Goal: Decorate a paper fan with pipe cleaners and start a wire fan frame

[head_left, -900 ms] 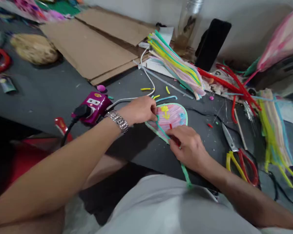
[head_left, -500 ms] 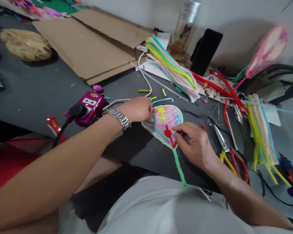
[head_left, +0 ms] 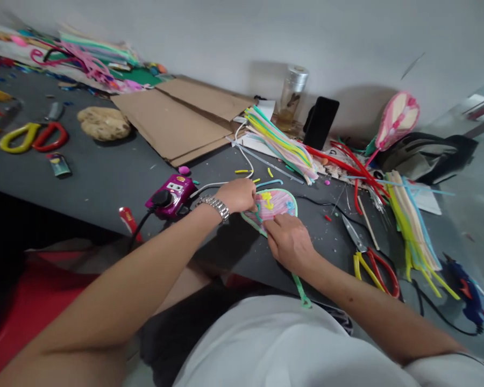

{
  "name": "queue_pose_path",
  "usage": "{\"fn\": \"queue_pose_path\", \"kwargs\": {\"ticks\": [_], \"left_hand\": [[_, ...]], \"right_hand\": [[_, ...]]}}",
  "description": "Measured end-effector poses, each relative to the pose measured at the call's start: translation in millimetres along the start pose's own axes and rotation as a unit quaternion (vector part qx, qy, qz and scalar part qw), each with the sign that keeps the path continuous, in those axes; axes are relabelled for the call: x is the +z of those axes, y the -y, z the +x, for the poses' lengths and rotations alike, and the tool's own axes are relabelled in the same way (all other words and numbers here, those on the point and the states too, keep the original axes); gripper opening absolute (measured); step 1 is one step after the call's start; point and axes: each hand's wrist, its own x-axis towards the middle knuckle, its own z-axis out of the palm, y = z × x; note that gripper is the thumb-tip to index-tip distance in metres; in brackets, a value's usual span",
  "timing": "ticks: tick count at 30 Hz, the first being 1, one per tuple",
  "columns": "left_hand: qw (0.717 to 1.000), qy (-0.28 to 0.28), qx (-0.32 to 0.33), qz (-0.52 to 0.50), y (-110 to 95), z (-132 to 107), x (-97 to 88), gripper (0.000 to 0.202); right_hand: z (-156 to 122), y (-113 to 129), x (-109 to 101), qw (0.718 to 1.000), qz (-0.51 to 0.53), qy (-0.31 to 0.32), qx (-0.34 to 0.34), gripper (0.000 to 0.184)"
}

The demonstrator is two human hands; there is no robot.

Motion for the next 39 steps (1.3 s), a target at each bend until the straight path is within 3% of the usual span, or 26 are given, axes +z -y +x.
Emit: {"fn": "queue_pose_path", "kwargs": {"ticks": [6, 10, 13, 16, 24, 32, 39], "left_hand": [[0.977, -0.202, 0.052, -0.048, 19, -35, 40.4, 0.011], [0.936, -0.322, 0.137, -0.039, 32, -48, 63.8, 0.015], [0.906, -0.369, 0.204, -0.019, 36, -50, 72.8, 0.020], [0.901, -0.363, 0.237, 0.007, 35, -50, 77.5, 0.024], [0.909, -0.320, 0.247, 0.104, 32, -59, 77.4, 0.032], [0.910, -0.314, 0.249, 0.111, 36, -58, 75.6, 0.033], [0.906, -0.329, 0.247, 0.101, 32, -68, 79.6, 0.032]], "right_hand": [[2, 0, -1, 0.998, 0.032, 0.048, 0.025, 0.021], [2, -5, 3, 0.996, 0.080, 0.039, 0.026, 0.024], [1, -9, 9, 0.991, 0.129, 0.021, 0.026, 0.026], [0, -12, 14, 0.985, 0.172, 0.003, 0.028, 0.025], [3, -13, 14, 0.980, 0.198, -0.024, 0.013, 0.023], [5, -11, 14, 0.989, 0.149, -0.017, 0.009, 0.025], [0, -15, 13, 0.979, 0.198, -0.053, -0.018, 0.025]]}}
